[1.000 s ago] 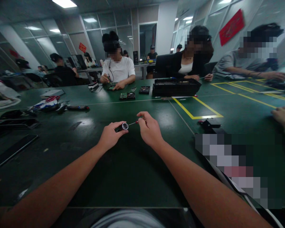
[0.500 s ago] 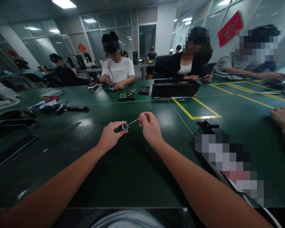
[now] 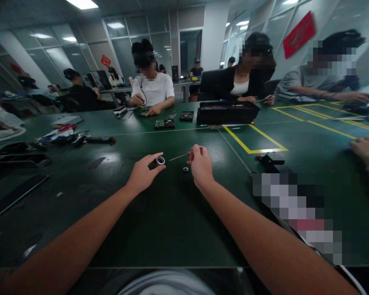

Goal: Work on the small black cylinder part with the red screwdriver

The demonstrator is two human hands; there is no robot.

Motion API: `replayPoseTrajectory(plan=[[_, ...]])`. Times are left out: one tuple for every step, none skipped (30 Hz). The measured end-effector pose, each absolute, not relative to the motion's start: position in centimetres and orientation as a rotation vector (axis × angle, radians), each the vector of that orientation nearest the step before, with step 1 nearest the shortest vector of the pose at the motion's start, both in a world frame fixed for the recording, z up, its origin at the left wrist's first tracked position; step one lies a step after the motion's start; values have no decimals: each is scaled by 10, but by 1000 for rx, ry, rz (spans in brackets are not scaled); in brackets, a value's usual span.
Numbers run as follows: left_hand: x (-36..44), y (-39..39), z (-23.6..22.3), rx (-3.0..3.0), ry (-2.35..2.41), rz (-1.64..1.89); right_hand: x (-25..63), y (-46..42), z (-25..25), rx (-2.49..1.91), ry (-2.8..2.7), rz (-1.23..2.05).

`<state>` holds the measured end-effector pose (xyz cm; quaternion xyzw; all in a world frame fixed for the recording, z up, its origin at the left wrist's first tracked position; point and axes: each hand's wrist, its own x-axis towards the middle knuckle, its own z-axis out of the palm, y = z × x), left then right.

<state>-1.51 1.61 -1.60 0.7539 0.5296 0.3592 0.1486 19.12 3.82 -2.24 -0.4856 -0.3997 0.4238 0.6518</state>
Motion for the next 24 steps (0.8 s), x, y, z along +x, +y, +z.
replayPoseTrajectory(plan=[[-15,16,-16,2131,1497,1062,192,38,-22,-1099,-909,941],[-15,16,-17,2085,1467,1085,193,38,-21,-1094,-919,912],[-14,16,-17,2030,1434,1101,194,37,-19,-1088,-935,878],[-14,17,-18,1972,1399,1111,195,37,-18,-1082,-953,837],[-13,17,-18,1911,1365,1118,195,36,-16,-1078,-971,790],[-13,18,-18,1852,1336,1119,196,36,-15,-1073,-991,743],[-11,19,-18,1801,1318,1112,197,35,-13,-1068,-1010,699],[-10,19,-17,1762,1315,1095,197,34,-11,-1064,-1029,663],[-8,18,-15,1737,1329,1067,198,34,-10,-1062,-1045,635],[-6,17,-13,1724,1354,1026,198,33,-8,-1059,-1058,616],[-3,15,-10,1729,1386,974,198,33,-7,-1056,-1065,605],[0,13,-7,1756,1416,918,198,32,-7,-1052,-1066,603],[4,10,-3,1807,1437,860,198,32,-6,-1047,-1064,606],[7,8,0,1875,1443,794,198,32,-6,-1042,-1060,613],[12,7,2,1950,1436,724,198,32,-6,-1039,-1055,618],[16,6,4,2026,1420,653,198,32,-6,-1039,-1051,620],[20,6,6,2097,1399,586,198,33,-6,-1042,-1046,619],[25,8,6,2160,1376,526,198,33,-6,-1047,-1044,615],[29,11,6,2217,1358,480,198,34,-6,-1050,-1042,610],[33,14,4,2272,1348,445,198,34,-6,-1051,-1041,609],[37,19,3,2322,1349,412,199,34,-5,-1051,-1039,610],[41,24,1,2369,1358,376,199,34,-5,-1049,-1037,614],[45,29,-2,2410,1374,339,198,34,-5,-1045,-1036,622],[48,34,-4,2448,1391,305,198,33,-5,-1041,-1033,631]])
